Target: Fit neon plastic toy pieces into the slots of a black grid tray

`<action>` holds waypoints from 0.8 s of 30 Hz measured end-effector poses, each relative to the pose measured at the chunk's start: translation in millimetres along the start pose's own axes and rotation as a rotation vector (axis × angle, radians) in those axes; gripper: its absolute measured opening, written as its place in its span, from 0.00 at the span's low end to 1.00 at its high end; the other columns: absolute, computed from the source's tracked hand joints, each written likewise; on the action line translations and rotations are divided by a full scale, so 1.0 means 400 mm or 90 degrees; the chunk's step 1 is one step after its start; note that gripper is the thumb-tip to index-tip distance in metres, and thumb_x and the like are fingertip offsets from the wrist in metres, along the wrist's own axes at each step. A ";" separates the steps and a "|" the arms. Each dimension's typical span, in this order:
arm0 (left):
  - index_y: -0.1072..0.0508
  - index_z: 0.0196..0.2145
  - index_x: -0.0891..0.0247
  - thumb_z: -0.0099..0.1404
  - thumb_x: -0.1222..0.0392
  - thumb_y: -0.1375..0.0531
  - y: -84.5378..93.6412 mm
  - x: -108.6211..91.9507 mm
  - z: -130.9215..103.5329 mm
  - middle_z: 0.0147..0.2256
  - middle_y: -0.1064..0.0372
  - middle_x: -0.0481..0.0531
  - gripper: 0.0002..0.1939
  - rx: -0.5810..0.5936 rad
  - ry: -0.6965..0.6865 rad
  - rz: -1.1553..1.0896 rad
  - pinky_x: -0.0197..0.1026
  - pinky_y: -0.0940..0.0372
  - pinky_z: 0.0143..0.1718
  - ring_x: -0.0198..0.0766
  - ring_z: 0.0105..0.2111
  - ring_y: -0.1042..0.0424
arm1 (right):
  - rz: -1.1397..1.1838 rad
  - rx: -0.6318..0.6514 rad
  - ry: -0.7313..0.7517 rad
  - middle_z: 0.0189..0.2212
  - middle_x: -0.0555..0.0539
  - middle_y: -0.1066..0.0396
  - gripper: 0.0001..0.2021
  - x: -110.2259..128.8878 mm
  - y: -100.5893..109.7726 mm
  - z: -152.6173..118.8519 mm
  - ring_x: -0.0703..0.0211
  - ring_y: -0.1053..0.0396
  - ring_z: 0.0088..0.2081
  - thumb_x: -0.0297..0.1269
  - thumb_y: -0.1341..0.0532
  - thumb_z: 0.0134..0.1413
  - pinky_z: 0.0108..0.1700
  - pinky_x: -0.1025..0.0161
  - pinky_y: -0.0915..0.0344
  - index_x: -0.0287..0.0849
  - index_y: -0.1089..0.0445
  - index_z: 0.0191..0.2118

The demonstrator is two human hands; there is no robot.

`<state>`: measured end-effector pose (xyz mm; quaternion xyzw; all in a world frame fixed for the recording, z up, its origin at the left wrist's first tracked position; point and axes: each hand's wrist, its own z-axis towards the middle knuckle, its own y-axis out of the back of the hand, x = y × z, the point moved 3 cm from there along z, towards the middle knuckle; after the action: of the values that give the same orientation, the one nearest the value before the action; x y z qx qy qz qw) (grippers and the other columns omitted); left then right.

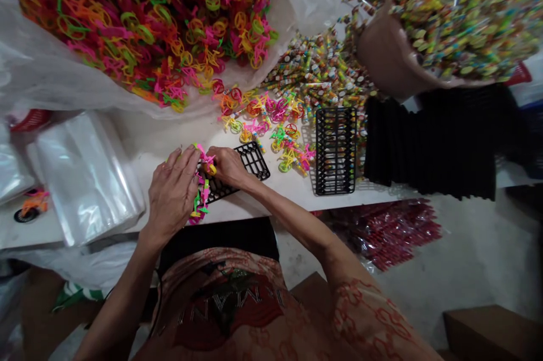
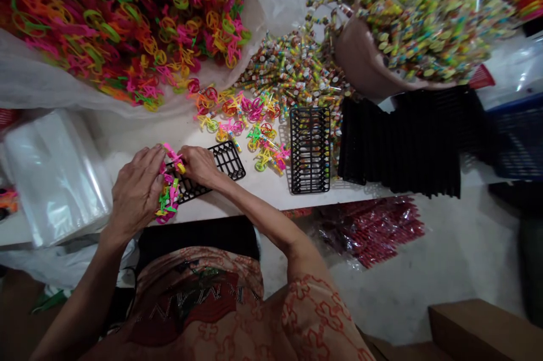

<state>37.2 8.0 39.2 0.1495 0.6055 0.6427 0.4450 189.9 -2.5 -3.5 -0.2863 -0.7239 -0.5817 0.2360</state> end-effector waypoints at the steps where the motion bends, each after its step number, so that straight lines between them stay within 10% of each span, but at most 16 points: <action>1: 0.43 0.67 0.59 0.72 0.60 0.54 0.001 0.000 0.000 0.64 0.39 0.57 0.27 0.002 -0.001 0.001 0.51 0.45 0.62 0.48 0.66 0.42 | -0.012 0.009 0.008 0.34 0.46 0.27 0.10 0.002 0.000 -0.003 0.60 0.33 0.33 0.37 0.43 0.61 0.32 0.64 0.51 0.39 0.27 0.34; 8: 0.40 0.66 0.57 0.72 0.60 0.53 0.005 -0.003 0.002 0.64 0.39 0.56 0.26 0.025 -0.004 0.008 0.53 0.45 0.61 0.49 0.66 0.43 | -0.028 0.076 0.088 0.37 0.43 0.26 0.06 0.014 -0.012 -0.006 0.58 0.32 0.35 0.34 0.41 0.57 0.33 0.65 0.47 0.38 0.27 0.36; 16: 0.43 0.67 0.60 0.72 0.60 0.54 0.005 -0.004 -0.001 0.64 0.39 0.58 0.27 0.007 0.007 0.002 0.51 0.45 0.62 0.48 0.66 0.43 | 0.204 -0.051 0.046 0.26 0.52 0.33 0.05 -0.016 -0.026 -0.001 0.65 0.39 0.29 0.29 0.42 0.52 0.32 0.68 0.47 0.38 0.31 0.27; 24: 0.43 0.67 0.58 0.73 0.58 0.55 0.003 0.000 -0.001 0.65 0.40 0.56 0.27 0.027 0.014 -0.002 0.52 0.46 0.63 0.48 0.66 0.44 | 0.000 0.013 0.081 0.37 0.45 0.29 0.06 0.003 -0.016 -0.001 0.59 0.33 0.36 0.30 0.44 0.59 0.37 0.65 0.43 0.39 0.29 0.36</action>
<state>36.5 7.9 40.3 0.1508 0.6240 0.6306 0.4362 184.8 -3.9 -7.2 -0.2464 -0.7135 -0.5910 0.2844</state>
